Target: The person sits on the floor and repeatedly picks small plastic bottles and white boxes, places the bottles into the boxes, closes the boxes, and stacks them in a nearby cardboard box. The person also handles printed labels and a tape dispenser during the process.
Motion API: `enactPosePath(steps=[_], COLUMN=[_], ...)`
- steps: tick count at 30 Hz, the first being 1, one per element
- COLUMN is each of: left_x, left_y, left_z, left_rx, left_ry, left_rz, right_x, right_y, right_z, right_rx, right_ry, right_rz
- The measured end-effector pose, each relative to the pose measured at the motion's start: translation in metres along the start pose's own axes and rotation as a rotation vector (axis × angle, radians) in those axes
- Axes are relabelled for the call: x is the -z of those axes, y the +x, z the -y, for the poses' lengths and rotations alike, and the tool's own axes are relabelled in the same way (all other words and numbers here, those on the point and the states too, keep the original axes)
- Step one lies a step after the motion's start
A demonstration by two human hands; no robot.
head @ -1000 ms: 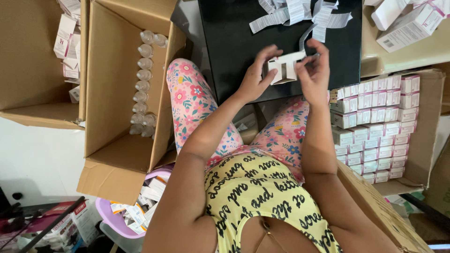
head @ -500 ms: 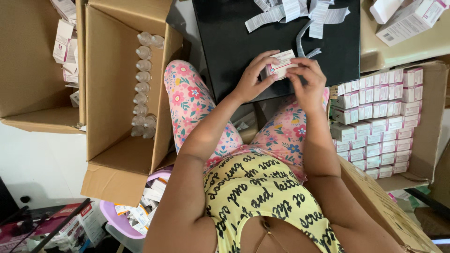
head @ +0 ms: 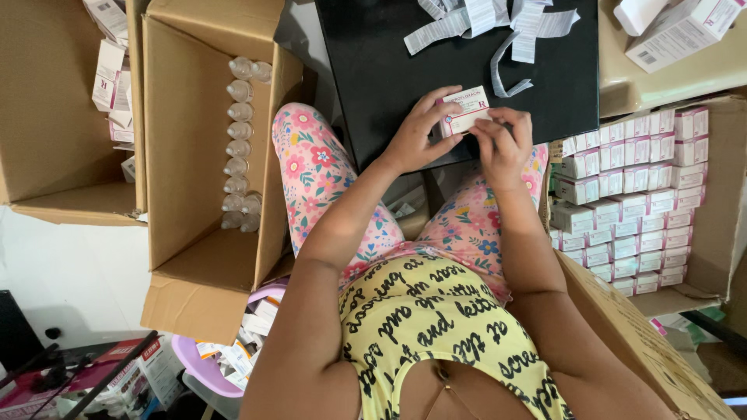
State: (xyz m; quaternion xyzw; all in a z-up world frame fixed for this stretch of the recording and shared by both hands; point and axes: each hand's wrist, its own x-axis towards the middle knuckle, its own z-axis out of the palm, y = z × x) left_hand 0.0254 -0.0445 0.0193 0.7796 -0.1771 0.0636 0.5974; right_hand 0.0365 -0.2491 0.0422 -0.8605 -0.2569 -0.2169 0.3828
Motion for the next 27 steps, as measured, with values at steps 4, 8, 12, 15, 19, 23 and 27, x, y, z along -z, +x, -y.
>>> enactPosePath(steps=[4, 8, 12, 15, 19, 23, 27], left_x=[-0.004, -0.008, -0.017, -0.018, -0.014, -0.015, -0.022], left_y=[-0.005, -0.009, -0.008, -0.005, -0.007, -0.003, 0.007], left_z=[0.006, 0.015, 0.022, 0.024, 0.020, 0.009, -0.001], left_rx=[-0.078, -0.029, 0.012, -0.037, -0.073, 0.030, -0.017], left_ry=[0.095, 0.092, 0.023, 0.033, 0.130, 0.027, -0.053], left_rz=[0.023, 0.035, -0.012, -0.012, 0.058, 0.141, 0.040], right_x=[-0.001, 0.004, 0.005, 0.000, 0.000, 0.019, 0.059], right_y=[-0.005, -0.011, -0.021, -0.020, -0.007, -0.005, -0.039], right_z=[-0.004, -0.007, -0.010, -0.011, -0.019, -0.037, -0.078], right_rx=[0.109, 0.118, 0.102, 0.073, -0.096, -0.149, -0.288], right_ry=[-0.034, -0.096, -0.143, -0.009, 0.337, 0.430, 0.120], right_rz=[0.014, 0.064, 0.121, 0.155, 0.218, 0.359, 0.122])
